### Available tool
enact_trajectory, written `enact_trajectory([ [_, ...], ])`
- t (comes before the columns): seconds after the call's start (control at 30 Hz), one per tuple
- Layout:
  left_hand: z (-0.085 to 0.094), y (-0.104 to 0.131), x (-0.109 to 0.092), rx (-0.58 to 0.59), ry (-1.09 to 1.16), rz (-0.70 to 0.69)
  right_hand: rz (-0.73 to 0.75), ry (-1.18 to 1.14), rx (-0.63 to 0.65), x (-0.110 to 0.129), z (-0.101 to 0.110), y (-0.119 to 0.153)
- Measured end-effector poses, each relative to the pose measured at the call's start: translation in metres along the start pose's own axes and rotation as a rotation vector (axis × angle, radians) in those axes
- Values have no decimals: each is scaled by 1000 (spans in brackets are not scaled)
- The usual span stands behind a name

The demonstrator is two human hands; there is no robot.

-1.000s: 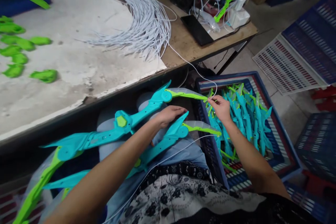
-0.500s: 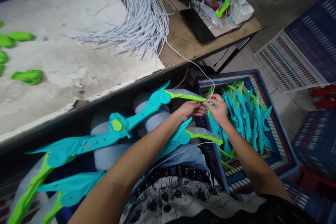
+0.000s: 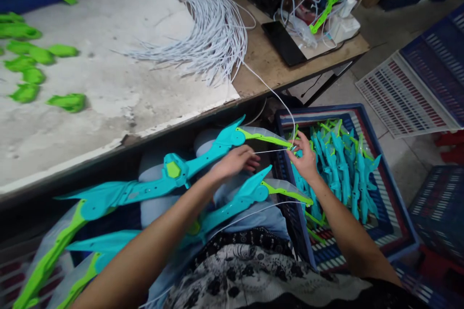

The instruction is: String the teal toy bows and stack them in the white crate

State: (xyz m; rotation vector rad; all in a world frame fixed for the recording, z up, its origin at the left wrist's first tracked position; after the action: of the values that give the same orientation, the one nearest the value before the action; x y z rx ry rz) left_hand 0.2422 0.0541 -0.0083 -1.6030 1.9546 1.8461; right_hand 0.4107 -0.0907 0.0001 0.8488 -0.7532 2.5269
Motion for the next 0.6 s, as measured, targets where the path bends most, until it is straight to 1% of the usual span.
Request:
enact_trajectory([
  [0.1, 65, 78, -15, -50, 269, -150, -10, -1, -4, 1, -1, 0],
  [0.13, 91, 106, -19, -159, 350, -229, -13, 2, -4, 2, -2, 0],
  [0.17, 116, 134, -22, -298, 418, -321, -17, 4, -1, 1, -2, 0],
  [0.2, 137, 160, -22, -418, 478, -413, -23, 10, 5, 1, -2, 0],
  [0.23, 153, 184, -20, -518, 534, -498, -31, 19, 13, 0, -2, 0],
  [0.27, 163, 204, -16, -585, 583, -567, -37, 35, 24, 0, -1, 0],
  [0.3, 170, 219, -11, -622, 626, -618, -37, 65, 35, 1, 1, -1],
  [0.37, 172, 236, 3, -659, 674, -660, 5, 172, 29, 9, 5, -8],
  [0.43, 168, 240, 18, -708, 666, -653, 113, 285, -29, 33, 6, -22],
  [0.47, 165, 238, 25, -724, 654, -635, 187, 309, -56, 51, 1, -30],
  [0.5, 161, 235, 32, -731, 645, -610, 274, 295, -57, 73, -9, -37],
  [0.53, 157, 231, 39, -726, 643, -582, 375, 247, -17, 99, -25, -43],
  [0.57, 152, 226, 45, -707, 648, -556, 491, 183, 68, 127, -47, -47],
  [0.6, 147, 221, 51, -676, 651, -530, 615, 122, 185, 158, -74, -46],
])
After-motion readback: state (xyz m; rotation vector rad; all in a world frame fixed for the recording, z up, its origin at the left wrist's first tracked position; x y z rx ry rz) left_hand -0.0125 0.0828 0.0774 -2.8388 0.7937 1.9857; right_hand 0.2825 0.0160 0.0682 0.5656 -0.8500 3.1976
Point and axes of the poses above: each hand's wrist, its own y-axis away from the middle knuckle, its own z-axis out of the back of the hand, x = y × z, the point moved 6 cm from there along -y, towards the middle knuckle, and after that the axes turned 9 degrees about z, right-handed, at the moved point
